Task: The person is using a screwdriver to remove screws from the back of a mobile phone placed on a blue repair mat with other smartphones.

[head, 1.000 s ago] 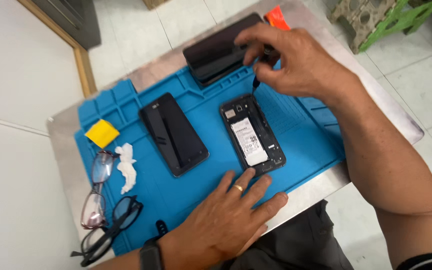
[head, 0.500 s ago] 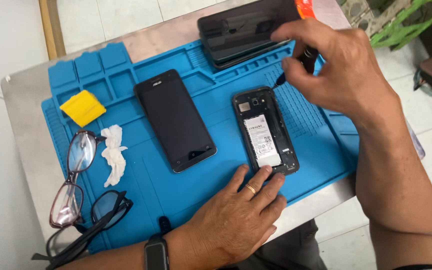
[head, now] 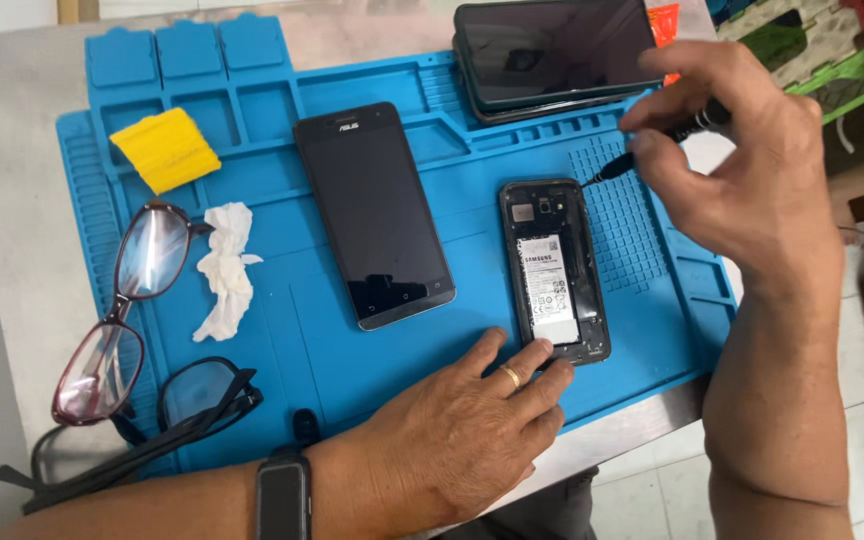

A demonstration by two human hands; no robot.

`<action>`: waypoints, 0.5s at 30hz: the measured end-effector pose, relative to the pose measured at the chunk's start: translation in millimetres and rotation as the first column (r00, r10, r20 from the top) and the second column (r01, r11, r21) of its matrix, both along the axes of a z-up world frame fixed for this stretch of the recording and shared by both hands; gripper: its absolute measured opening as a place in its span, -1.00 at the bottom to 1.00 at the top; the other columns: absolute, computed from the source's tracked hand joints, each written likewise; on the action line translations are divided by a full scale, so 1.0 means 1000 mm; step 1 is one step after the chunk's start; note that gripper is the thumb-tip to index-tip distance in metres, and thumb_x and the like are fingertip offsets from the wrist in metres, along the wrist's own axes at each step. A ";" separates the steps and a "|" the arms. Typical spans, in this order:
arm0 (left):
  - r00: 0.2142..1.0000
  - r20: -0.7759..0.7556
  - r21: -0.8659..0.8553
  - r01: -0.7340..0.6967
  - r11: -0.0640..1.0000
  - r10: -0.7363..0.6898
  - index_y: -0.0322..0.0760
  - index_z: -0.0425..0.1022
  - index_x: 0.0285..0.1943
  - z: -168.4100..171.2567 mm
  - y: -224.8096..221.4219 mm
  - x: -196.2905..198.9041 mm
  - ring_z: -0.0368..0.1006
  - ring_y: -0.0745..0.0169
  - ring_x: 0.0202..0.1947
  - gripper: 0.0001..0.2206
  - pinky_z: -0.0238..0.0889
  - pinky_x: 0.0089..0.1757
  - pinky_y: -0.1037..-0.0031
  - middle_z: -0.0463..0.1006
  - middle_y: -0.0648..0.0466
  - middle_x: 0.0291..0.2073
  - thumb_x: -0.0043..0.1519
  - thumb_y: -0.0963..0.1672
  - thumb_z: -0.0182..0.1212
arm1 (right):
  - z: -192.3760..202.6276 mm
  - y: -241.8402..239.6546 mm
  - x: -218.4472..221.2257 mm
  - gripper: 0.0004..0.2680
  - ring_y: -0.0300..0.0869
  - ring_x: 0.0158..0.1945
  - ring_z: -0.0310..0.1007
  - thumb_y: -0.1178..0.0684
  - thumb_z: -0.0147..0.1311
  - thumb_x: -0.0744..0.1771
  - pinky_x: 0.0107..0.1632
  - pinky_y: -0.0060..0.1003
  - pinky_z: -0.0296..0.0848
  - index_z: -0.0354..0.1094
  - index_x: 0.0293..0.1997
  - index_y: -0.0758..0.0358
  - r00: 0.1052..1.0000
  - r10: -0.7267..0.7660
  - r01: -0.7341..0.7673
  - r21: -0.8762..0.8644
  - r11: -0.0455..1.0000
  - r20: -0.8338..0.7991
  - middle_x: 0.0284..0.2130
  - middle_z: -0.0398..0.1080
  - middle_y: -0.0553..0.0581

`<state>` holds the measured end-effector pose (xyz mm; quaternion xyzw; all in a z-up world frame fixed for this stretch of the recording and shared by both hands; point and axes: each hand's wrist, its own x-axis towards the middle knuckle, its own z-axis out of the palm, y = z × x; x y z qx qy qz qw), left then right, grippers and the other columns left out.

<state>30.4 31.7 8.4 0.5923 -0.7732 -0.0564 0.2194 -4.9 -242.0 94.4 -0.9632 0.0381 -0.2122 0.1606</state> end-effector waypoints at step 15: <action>0.999 0.004 0.026 0.038 0.999 -0.038 -0.35 0.44 0.33 -0.001 -0.002 0.003 0.18 -0.46 0.49 -0.58 0.07 0.26 -0.28 0.31 -0.33 0.44 0.42 -0.03 -0.10 | -0.006 -0.011 -0.006 -0.76 -0.19 -0.21 0.30 0.33 0.16 0.48 0.03 -0.17 0.34 0.46 0.32 0.26 0.997 -0.067 0.064 -0.058 0.996 -0.038 -0.25 0.43 0.03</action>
